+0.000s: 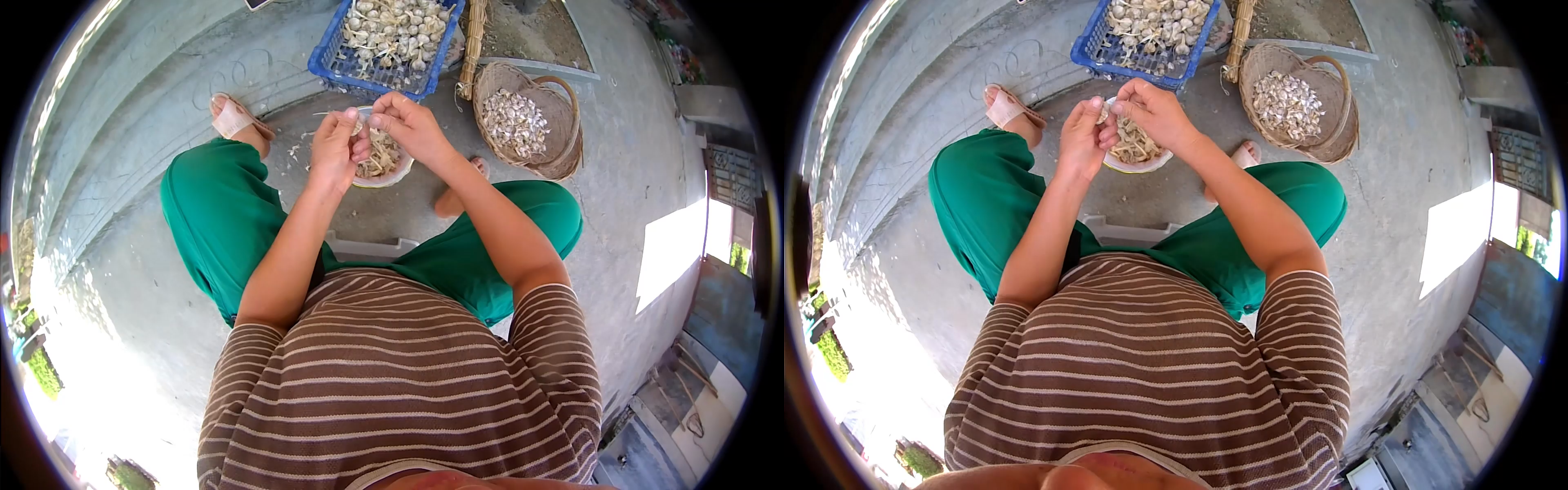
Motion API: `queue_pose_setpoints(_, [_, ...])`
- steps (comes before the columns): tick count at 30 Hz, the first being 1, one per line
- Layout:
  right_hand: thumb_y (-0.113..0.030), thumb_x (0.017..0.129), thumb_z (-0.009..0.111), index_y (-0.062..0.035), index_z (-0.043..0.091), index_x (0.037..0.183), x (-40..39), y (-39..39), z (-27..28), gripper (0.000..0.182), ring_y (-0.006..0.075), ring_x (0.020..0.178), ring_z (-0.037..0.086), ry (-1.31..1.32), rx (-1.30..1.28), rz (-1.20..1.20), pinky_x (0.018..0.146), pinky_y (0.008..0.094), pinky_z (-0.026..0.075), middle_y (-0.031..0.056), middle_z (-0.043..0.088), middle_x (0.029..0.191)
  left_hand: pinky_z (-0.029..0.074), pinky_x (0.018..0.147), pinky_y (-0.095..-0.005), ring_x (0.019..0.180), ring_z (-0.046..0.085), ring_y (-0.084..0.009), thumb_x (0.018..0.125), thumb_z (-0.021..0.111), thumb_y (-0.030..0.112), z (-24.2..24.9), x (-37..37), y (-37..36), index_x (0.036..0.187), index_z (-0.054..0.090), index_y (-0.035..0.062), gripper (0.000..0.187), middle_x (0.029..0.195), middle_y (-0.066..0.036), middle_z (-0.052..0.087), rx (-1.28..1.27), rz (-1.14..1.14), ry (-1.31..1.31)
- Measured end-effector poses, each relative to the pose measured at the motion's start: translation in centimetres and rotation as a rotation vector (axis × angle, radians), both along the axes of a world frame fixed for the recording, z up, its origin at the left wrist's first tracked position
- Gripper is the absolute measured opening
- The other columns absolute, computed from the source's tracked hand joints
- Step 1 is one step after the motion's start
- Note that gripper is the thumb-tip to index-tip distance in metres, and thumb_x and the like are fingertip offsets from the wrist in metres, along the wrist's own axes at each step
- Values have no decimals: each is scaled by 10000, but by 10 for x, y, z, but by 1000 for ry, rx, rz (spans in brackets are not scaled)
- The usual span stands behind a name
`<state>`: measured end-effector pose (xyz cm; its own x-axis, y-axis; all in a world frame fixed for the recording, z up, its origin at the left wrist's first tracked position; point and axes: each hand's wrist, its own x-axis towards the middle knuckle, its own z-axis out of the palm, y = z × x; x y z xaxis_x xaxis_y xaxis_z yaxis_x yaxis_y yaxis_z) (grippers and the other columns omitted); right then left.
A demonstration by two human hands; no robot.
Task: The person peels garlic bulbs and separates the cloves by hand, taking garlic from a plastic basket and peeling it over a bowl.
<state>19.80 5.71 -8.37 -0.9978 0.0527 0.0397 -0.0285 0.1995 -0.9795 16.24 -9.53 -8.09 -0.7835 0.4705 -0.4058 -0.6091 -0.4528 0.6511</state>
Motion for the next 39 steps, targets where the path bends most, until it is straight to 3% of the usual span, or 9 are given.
queue_pose_setpoints(1, [-175, 842, 651, -15, 515, 940, 0, -3, 5, 232, 100, 690, 581, -10, -190, 46, 624, 265, 469, 74, 610, 726, 301, 432, -231, 514, 397, -102, 926, 551, 235, 1, 1, 2, 851, 457, 79, 198, 685, -35, 484, 1, -1, 0])
queue_pose_setpoints(8, [-141, 872, 618, -24, 509, 912, 1, -5, 9, 165, 71, 697, 566, -99, -100, 66, 605, 226, 452, 30, 613, 737, 282, 444, -206, 529, 354, -72, 967, 457, 298, 3, 8, 4, 885, 450, 81, 232, 701, -11, 451, -233, -53, 242])
queue_pose_setpoints(16, [-157, 936, 458, -37, 537, 906, 7, -3, 10, 146, 57, 464, 350, -266, -561, -3, 405, 216, 270, -22, 425, 594, 315, 453, -202, 553, 386, -69, 979, 424, 267, 4, 8, 5, 905, 453, 83, 200, 740, -16, 473, -82, -104, 187])
queue_pose_setpoints(25, [-117, 919, 469, -33, 532, 901, 5, 11, 11, 106, 85, 499, 384, -225, -1061, -88, 421, 206, 275, 21, 463, 659, 416, 551, -257, 632, 438, -99, 967, 430, 145, 8, 6, 6, 1100, 505, -13, 220, 835, -48, 521, -57, -102, 201])
queue_pose_setpoints(29, [-150, 922, 509, -43, 527, 896, 5, 7, 18, 112, 75, 507, 393, -241, -925, -105, 419, 192, 269, 15, 483, 665, 432, 559, -262, 662, 478, -90, 942, 473, 98, 1, 5, 5, 1084, 529, 5, 179, 837, -42, 541, -195, -105, 264])
queue_pose_setpoints(31, [-167, 916, 550, -53, 519, 899, 5, 4, 15, 120, 48, 525, 410, -119, -621, -25, 426, 178, 287, -3, 506, 676, 447, 577, -265, 689, 508, -89, 934, 490, 96, 2, 6, 5, 1073, 546, 9, 173, 847, -51, 564, -273, -101, 315])
queue_pose_setpoints(34, [-135, 883, 602, -37, 516, 868, 5, -4, 13, 132, 23, 535, 427, -121, -300, -53, 437, 199, 330, -29, 522, 632, 481, 653, -299, 772, 590, -147, 920, 514, 108, 2, 9, 6, 1031, 585, 18, 159, 898, -103, 620, -691, -123, 682])
queue_pose_setpoints(36, [-133, 883, 600, -37, 513, 866, 5, -6, 9, 131, 23, 540, 430, -130, -285, -40, 446, 204, 339, -30, 524, 627, 406, 524, -207, 591, 483, -55, 940, 516, 163, -2, 9, 5, 1071, 583, 9, 213, 762, -7, 567, -854, -4, 1135])
queue_pose_setpoints(39, [-131, 889, 589, -36, 510, 865, 6, -8, 5, 126, 29, 539, 434, -98, -245, -39, 460, 214, 358, -28, 526, 620, 420, 544, -204, 612, 486, -46, 943, 509, 160, -8, 10, 4, 1071, 592, 15, 210, 759, 4, 557, -779, -25, 961])
